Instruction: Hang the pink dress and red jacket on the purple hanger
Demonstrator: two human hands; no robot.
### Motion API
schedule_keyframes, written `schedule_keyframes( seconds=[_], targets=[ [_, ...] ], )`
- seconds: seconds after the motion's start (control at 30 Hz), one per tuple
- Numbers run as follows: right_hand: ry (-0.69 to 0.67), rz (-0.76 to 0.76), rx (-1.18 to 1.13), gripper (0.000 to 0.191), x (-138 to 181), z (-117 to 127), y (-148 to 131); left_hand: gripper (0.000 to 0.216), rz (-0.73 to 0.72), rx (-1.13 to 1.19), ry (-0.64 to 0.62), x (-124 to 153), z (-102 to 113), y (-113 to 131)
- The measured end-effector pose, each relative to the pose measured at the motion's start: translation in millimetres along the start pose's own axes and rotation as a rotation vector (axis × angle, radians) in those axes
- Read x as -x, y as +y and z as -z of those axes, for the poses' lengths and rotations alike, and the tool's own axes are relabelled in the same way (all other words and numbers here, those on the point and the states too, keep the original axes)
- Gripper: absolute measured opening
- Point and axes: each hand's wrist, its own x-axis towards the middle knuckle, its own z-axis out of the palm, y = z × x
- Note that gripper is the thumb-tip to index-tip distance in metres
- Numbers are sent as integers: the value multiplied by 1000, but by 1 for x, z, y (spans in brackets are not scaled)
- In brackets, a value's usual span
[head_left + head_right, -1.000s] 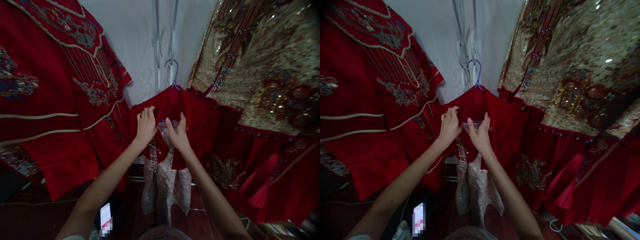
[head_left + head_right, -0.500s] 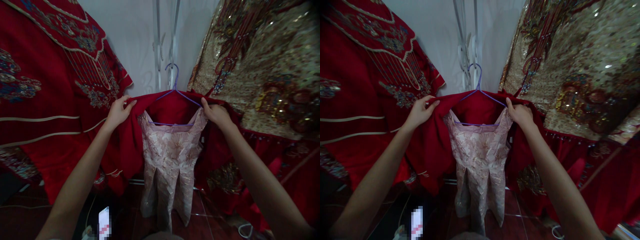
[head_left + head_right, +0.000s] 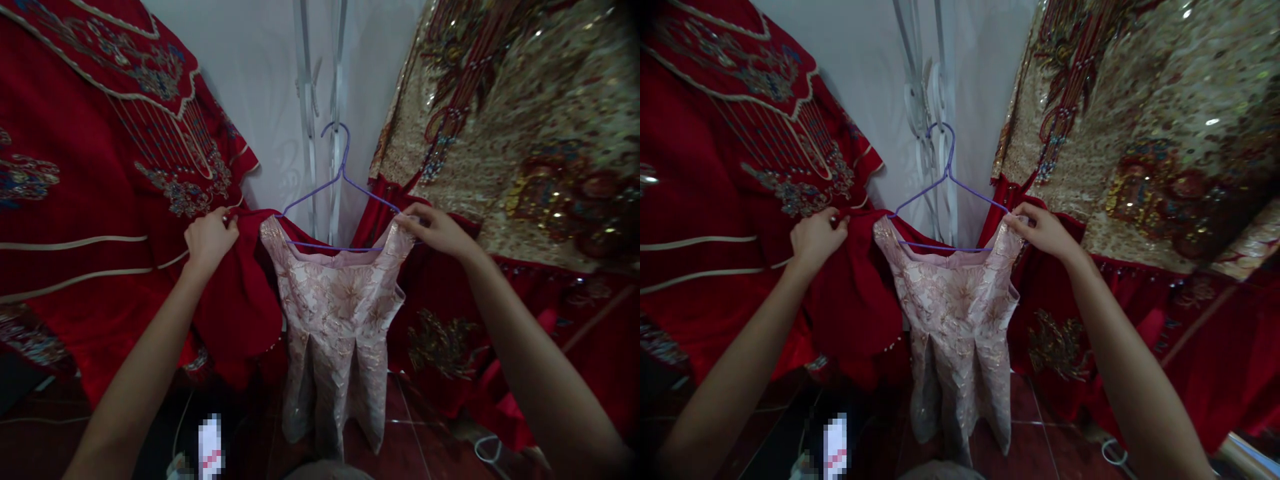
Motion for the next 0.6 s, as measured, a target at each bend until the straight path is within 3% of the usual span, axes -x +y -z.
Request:
schedule_keyframes(
  seconds=[0.13, 0.23, 0.37, 0.5, 0.6],
  targets=[
    [59, -34, 0, 42, 0, -4, 2, 33, -53, -42, -97, 1, -10, -8],
    [44, -30, -30, 41, 0, -5, 4, 27, -261, -11, -156, 8, -6, -22],
    [54, -30, -76, 39, -1, -7, 4, 13, -552, 98, -276, 13, 18, -36],
    [67, -37, -135, 37, -2, -8, 3, 18, -779, 371, -412, 9, 32, -15],
    [60, -27, -161, 35, -1, -8, 5, 22, -779, 508, -440, 1, 14, 15]
  ],
)
